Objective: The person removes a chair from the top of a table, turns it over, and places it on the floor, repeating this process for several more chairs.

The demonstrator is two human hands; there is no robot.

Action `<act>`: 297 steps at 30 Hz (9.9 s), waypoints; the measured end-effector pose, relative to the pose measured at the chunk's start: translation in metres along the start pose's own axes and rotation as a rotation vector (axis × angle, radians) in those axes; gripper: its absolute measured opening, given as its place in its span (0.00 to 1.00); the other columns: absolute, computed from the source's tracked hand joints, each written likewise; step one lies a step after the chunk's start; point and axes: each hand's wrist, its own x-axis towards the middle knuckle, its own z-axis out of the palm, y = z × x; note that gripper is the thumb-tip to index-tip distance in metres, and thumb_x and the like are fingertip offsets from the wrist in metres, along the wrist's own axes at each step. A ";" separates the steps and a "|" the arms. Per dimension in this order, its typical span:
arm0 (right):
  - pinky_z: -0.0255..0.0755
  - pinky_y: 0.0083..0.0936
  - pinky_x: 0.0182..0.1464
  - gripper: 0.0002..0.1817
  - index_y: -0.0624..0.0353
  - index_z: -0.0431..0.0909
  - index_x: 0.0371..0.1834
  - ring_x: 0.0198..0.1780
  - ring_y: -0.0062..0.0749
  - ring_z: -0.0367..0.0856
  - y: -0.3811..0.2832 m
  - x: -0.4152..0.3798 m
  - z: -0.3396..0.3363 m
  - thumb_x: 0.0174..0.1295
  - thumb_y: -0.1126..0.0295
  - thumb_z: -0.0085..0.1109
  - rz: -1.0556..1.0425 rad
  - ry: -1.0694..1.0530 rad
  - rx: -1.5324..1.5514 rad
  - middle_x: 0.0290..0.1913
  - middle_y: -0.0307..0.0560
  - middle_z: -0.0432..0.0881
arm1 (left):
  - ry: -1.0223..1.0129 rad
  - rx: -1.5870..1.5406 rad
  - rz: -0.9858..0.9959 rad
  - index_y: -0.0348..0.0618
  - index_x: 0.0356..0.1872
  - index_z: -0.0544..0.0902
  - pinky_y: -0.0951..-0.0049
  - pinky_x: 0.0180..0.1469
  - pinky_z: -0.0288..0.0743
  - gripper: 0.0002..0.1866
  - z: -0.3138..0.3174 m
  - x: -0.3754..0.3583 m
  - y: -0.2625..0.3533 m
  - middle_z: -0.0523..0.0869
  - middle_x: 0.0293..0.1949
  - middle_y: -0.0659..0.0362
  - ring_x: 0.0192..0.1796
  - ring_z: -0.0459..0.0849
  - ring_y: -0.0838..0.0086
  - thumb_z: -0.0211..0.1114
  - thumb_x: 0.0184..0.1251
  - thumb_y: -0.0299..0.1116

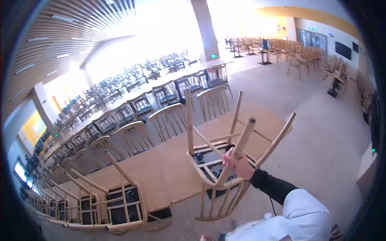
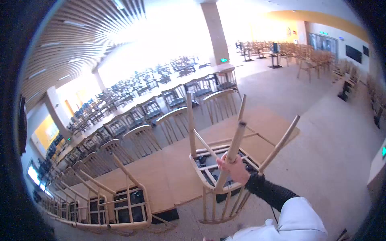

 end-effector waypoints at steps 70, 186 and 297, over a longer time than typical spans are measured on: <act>0.68 0.35 0.43 0.07 0.57 0.71 0.29 0.37 0.36 0.72 0.067 -0.611 -0.704 0.45 0.73 0.55 0.052 1.772 0.159 0.31 0.43 0.72 | -0.586 0.993 -0.057 0.37 0.44 0.77 0.75 0.45 0.74 0.20 0.597 -0.050 0.069 0.82 0.37 0.61 0.40 0.79 0.79 0.70 0.46 0.21; 0.74 0.22 0.26 0.16 0.66 0.72 0.47 0.28 0.28 0.80 0.319 -0.231 0.041 0.54 0.74 0.56 0.941 -0.614 -0.636 0.33 0.46 0.79 | 0.887 0.089 0.395 0.35 0.42 0.79 0.75 0.42 0.77 0.11 0.018 -0.357 0.012 0.84 0.36 0.57 0.38 0.82 0.75 0.63 0.57 0.25; 0.68 0.22 0.38 0.11 0.50 0.65 0.18 0.23 0.16 0.65 0.045 -0.513 0.110 0.56 0.69 0.54 -0.440 0.708 0.616 0.18 0.29 0.63 | -0.450 0.405 0.054 0.40 0.43 0.73 0.61 0.40 0.78 0.21 -0.112 -0.316 0.402 0.81 0.33 0.55 0.33 0.82 0.64 0.62 0.42 0.15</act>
